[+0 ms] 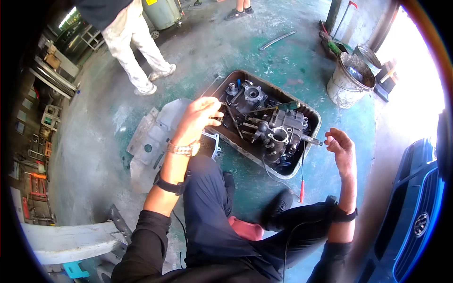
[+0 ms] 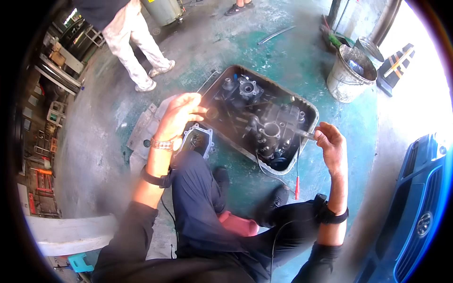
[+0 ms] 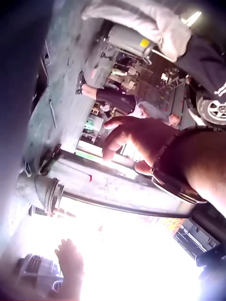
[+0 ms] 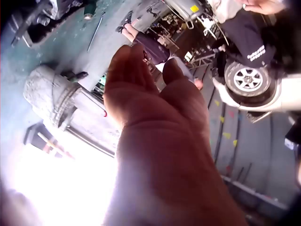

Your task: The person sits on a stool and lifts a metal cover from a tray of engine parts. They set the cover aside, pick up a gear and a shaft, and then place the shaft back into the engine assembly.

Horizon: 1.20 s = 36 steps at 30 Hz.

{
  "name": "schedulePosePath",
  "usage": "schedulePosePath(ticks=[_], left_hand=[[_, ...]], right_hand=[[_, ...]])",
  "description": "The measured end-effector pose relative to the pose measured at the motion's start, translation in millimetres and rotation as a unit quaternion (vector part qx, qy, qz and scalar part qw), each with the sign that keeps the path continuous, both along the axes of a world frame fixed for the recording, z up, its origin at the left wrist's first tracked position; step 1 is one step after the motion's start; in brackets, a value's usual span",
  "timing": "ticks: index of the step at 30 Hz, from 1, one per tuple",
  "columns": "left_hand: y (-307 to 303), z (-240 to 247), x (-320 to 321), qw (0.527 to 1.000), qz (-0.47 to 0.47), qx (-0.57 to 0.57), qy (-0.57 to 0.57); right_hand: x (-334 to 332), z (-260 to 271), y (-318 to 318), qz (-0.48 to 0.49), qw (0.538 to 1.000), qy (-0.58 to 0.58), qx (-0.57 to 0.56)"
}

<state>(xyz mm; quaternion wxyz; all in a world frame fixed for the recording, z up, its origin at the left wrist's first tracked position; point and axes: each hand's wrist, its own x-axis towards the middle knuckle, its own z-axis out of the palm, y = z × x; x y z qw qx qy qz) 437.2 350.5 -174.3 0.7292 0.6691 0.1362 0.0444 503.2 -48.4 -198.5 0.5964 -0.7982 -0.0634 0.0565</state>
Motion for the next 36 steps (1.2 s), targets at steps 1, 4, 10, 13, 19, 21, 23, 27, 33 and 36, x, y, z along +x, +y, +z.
schedulePosePath(ticks=[1, 4, 10, 13, 19, 21, 23, 27, 33, 36], left_hand=[[-10, 3, 6, 1.000, -0.027, 0.002, 0.005], [-44, 12, 19, 0.999, -0.044, -0.001, 0.024], [-74, -17, 39, 0.995, -0.076, 0.009, 0.065], [-73, -48, 52, 0.994, -0.072, -0.009, 0.087], [-68, -77, 62, 0.987, -0.035, -0.133, 0.087], [-67, -85, 60, 0.978, -0.015, -0.181, 0.102], [-77, -75, 50, 0.968, -0.040, -0.232, 0.081], [-129, -44, 14, 0.969, -0.118, -0.192, 0.105], [-171, -60, -26, 0.900, -0.433, -0.006, 0.047], [-165, -65, -21, 0.905, -0.425, 0.020, 0.032]], right_hand=[[-2, -6, -2, -0.002, 1.000, 0.000, 0.009], [1, -34, -7, -0.117, 0.987, 0.044, 0.104], [10, -44, -12, -0.125, 0.992, -0.020, 0.028], [14, -46, -13, -0.124, 0.992, -0.020, 0.017], [20, -47, -11, -0.116, 0.993, -0.022, -0.030], [23, -50, -7, -0.110, 0.993, -0.025, -0.040], [27, -52, -5, -0.111, 0.992, -0.020, -0.049], [36, -57, 3, -0.079, 0.993, -0.023, -0.089], [44, -69, 13, -0.056, 0.990, -0.004, -0.126], [47, -76, 17, -0.044, 0.987, -0.001, -0.156]])
